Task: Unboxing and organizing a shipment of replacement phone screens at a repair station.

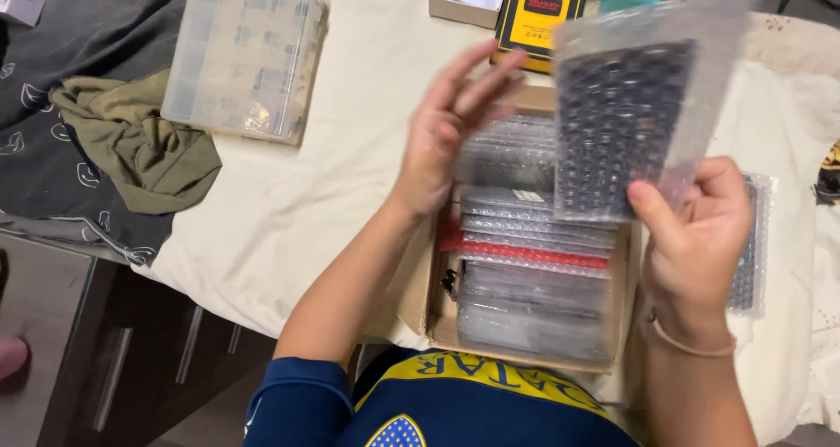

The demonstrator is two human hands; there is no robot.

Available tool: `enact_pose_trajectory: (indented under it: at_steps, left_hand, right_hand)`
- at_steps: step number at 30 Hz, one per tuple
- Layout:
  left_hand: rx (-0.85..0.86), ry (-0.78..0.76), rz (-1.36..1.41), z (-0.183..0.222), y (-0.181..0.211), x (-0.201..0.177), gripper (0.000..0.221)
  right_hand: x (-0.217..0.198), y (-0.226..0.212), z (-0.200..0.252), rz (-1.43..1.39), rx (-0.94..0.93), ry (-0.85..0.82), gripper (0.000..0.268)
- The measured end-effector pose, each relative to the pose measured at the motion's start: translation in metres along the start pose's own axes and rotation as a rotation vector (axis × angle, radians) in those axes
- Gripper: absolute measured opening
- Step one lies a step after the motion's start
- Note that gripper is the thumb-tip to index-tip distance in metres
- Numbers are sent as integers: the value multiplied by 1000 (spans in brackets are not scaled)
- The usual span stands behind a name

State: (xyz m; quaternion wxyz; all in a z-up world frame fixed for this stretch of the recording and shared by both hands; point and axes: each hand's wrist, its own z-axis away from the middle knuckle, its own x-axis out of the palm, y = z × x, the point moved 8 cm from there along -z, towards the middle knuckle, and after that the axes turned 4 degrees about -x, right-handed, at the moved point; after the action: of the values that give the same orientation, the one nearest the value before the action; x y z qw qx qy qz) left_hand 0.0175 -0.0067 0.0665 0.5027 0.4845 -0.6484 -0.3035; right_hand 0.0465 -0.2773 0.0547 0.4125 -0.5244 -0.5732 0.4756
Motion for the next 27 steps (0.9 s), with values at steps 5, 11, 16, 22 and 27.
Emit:
enact_pose_trajectory:
  at_steps: [5,11,16,22,27]
  left_hand:
    - [-247,-371,384,20,-45,66,104]
    - [-155,-420,1006,34,-121,70,69]
    - [-188,-518,1099,47,-138,73,64]
    - [-260,-664,689,29,-34,82,70]
    - [35,-638,-498,17,25,91,83]
  right_hand:
    - [44,-1,34,-413,102,-87,36]
    - [55,-1,46,-371,162,-133,49]
    - [43,29,55,-434,143,-141,56]
    - [31,-29,45,-159,-98,-142,60]
    - [16,-128,43,463,-784,-177,31]
